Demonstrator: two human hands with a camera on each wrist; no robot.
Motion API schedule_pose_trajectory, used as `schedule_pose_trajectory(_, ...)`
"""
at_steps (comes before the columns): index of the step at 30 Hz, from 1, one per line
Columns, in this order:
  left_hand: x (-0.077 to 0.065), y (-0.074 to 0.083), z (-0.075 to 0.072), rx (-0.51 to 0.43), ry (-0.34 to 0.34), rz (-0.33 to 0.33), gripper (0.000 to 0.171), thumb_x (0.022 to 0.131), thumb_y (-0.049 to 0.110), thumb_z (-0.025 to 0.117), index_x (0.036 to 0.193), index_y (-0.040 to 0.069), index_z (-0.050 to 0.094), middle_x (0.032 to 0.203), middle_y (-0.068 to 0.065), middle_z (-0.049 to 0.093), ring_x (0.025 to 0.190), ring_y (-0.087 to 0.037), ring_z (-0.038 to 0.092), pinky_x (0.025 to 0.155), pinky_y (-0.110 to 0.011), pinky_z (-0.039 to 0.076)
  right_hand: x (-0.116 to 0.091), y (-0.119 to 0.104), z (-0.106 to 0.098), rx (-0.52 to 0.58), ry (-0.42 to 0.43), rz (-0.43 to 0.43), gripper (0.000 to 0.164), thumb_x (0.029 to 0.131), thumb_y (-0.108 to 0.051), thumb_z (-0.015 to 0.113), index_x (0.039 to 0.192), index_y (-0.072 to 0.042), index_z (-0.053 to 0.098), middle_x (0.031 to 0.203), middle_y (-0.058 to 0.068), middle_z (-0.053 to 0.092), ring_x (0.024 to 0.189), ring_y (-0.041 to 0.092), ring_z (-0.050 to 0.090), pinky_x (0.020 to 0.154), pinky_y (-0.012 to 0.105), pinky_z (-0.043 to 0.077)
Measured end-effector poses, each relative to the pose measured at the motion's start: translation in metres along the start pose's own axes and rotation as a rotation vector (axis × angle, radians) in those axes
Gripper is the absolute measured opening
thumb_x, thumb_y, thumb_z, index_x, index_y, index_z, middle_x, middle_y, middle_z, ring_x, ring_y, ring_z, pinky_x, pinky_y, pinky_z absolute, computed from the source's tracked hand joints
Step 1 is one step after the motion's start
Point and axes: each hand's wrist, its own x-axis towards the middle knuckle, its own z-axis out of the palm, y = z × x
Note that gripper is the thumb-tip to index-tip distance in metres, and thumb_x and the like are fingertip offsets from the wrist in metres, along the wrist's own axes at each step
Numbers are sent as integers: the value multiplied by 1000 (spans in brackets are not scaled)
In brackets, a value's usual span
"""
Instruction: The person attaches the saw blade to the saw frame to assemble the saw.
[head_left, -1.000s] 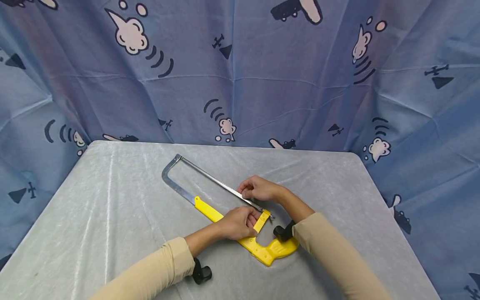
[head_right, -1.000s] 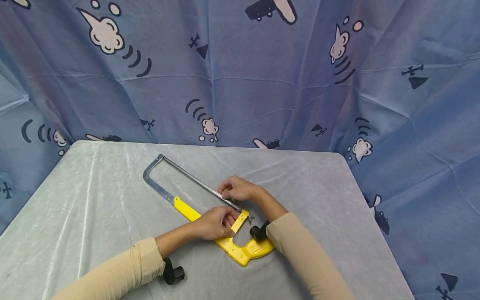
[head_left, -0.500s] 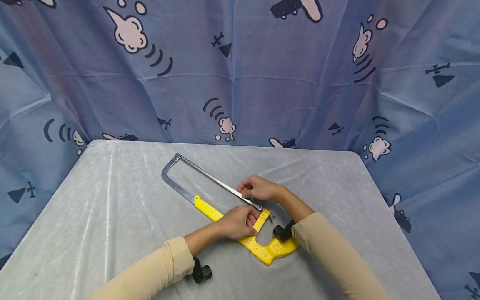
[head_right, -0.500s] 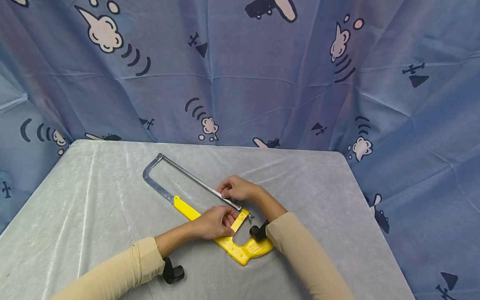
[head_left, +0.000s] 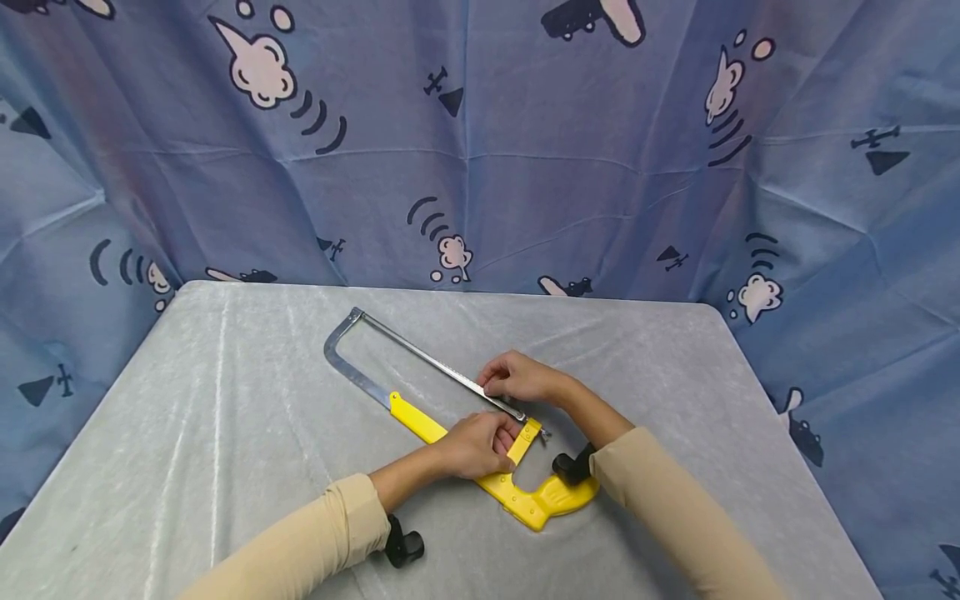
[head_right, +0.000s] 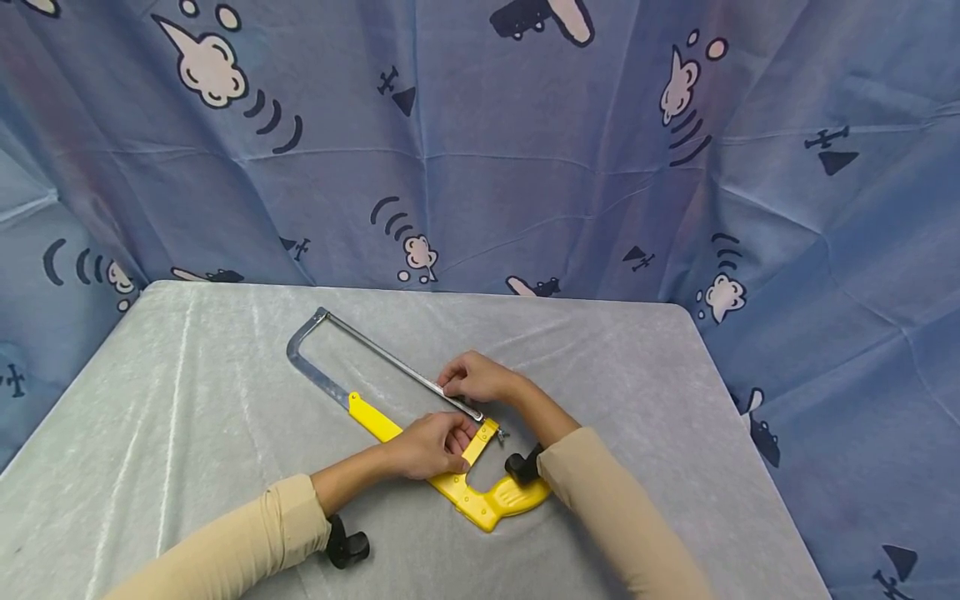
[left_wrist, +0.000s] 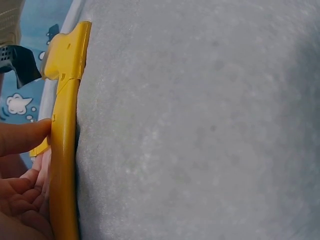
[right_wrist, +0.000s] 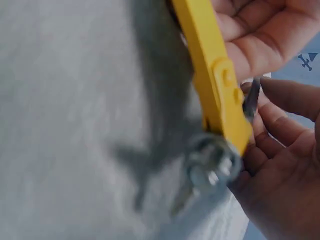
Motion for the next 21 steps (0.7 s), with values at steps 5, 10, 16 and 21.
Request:
schedule_pose_trajectory(5,0,0,2,0,5,-3,30,77,2,80,100,7,62,81,3,59,71,-4,54,67,-19,46,-18,2,-8,-89,42,-44,22,96,-8,57,110,7,67,94,12,69,77,18,61,69,29,51)
schedule_pose_trajectory(10,0,1,3,-2,15,-6,30,76,0,80,99,6,62,81,2,59,72,-5,53,68,-19,46,-40,11,-18,-119,73,-92,25,98,-9,55,112,10,65,98,18,67,79,22,61,70,31,52)
schedule_pose_trajectory(16,0,2,3,-6,20,-16,30,76,0,80,100,5,62,83,1,59,73,-6,54,69,-19,46,-67,21,-22,-120,80,-123,19,99,-8,56,103,7,66,84,10,63,75,16,54,68,28,47)
schedule_pose_trajectory(21,0,1,4,0,29,-12,30,76,0,80,99,6,62,82,1,59,72,-5,53,69,-19,46,-84,32,-22,-131,74,-106,15,99,-7,56,93,3,66,75,7,58,68,14,49,62,26,42)
